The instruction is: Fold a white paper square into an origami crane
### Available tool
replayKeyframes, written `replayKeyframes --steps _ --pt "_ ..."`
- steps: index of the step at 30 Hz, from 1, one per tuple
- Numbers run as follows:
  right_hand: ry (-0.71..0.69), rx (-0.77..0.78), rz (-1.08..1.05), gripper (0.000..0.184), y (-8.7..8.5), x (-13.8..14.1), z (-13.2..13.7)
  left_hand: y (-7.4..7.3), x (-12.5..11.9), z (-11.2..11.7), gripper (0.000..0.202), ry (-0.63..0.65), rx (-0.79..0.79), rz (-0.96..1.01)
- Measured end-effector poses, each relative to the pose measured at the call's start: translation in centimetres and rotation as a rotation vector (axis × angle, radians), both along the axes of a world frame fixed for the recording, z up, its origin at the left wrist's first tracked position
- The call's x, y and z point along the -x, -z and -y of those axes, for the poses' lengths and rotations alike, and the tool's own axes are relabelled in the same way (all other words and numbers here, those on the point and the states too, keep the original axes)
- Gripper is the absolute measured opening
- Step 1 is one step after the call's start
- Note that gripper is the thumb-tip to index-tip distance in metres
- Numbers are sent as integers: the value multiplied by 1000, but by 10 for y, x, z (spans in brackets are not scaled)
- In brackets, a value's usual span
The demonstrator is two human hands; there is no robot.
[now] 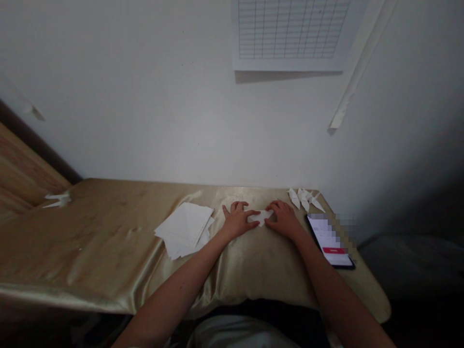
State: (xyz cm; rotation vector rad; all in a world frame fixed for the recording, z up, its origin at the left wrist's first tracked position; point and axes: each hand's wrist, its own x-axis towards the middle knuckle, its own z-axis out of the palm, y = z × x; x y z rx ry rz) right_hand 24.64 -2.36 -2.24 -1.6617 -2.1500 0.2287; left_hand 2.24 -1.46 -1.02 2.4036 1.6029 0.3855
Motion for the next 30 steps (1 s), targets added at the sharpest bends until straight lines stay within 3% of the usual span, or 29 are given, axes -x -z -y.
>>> replayKeyframes --steps 11,30 --pt "32 -20 60 28 -9 -7 -8 -3 1 0 43 12 29 -4" --pt "87 -23 8 29 -1 -16 -23 -4 0 -1 44 -1 40 0"
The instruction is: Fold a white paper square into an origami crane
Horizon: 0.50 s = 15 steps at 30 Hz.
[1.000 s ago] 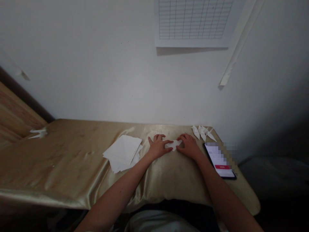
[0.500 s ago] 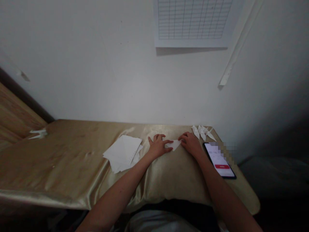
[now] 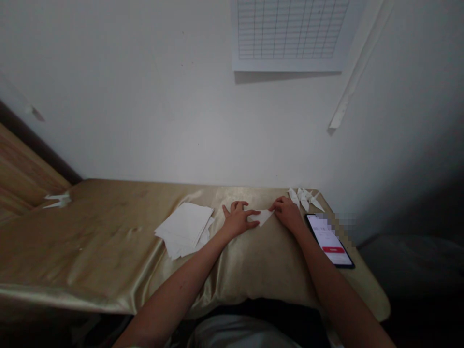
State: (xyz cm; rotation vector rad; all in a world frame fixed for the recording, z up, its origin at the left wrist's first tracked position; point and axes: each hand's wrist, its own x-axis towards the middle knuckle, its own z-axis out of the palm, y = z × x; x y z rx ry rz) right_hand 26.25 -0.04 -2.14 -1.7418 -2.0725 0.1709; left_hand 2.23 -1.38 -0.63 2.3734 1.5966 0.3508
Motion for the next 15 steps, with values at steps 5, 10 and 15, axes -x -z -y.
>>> replayKeyframes --steps 5,10,15 --pt "9 -16 -46 32 5 -2 -1 3 0 0 45 -3 -24 9" --pt "2 -34 -57 24 5 2 4 7 0 -1 57 -33 -37 13" --pt "-1 -53 -91 19 5 12 9 8 0 -3 58 -32 -39 37"
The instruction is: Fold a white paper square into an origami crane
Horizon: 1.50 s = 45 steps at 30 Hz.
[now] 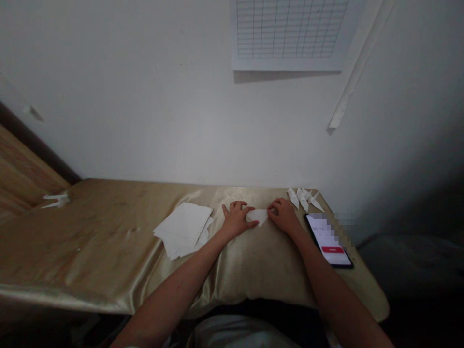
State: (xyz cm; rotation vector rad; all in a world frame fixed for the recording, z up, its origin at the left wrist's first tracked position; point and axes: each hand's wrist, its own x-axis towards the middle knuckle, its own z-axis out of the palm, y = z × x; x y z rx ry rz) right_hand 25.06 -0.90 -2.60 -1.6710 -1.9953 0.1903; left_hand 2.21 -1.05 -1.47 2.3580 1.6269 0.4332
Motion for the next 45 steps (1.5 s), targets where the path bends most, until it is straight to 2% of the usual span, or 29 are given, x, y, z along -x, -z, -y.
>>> replayKeyframes --steps 4,8,16,22,25,28,32,41,45 --pt "-94 -35 -23 29 1 6 1 -1 0 0 60 19 -18 31" --pt "-155 -11 6 27 3 11 1 -4 -1 1 60 42 -35 41" --pt "-134 4 -72 16 0 11 -2 -4 -2 4 59 66 -105 70" --pt "-71 -120 -291 15 -1 8 -2 -3 -2 1 77 -17 -197 174" --pt "-1 -233 -428 19 1 9 -3 -4 -1 0 61 -11 -237 226" --pt "-16 -272 -497 20 3 12 -3 -3 -1 1 39 39 -264 244" --pt "-99 -233 -480 15 4 17 -2 0 -3 3 30 62 -264 237" --pt "-225 -233 -344 17 0 17 0 2 -5 1 39 8 -146 219" --pt "-255 -220 -284 22 0 18 0 2 -6 3 50 4 -117 229"
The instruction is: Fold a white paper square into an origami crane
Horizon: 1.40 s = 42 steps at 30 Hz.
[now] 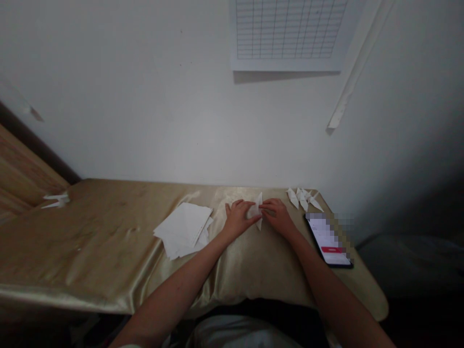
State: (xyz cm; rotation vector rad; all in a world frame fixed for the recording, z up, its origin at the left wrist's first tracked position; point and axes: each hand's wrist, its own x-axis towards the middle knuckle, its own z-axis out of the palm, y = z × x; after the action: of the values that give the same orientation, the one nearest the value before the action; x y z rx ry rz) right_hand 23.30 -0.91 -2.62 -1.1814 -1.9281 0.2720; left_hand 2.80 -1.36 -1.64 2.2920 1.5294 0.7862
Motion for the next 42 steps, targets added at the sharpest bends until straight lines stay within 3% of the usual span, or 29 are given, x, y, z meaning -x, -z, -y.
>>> replayKeyframes --steps 7,15,23,28,33,42 --pt "-7 -5 24 20 -1 2 1 -1 0 1 50 -6 20 52" --pt "90 -61 28 11 -8 0 5 -3 2 -1 41 -7 72 121" --pt "127 -14 18 7 -6 3 7 -8 5 -1 41 -12 113 114" --pt "174 45 -104 26 0 6 5 -10 4 -1 38 -10 109 106" --pt "127 91 -120 45 6 6 1 -12 7 -2 42 2 131 87" --pt "-25 110 -98 52 5 3 0 -17 21 -8 48 58 202 65"
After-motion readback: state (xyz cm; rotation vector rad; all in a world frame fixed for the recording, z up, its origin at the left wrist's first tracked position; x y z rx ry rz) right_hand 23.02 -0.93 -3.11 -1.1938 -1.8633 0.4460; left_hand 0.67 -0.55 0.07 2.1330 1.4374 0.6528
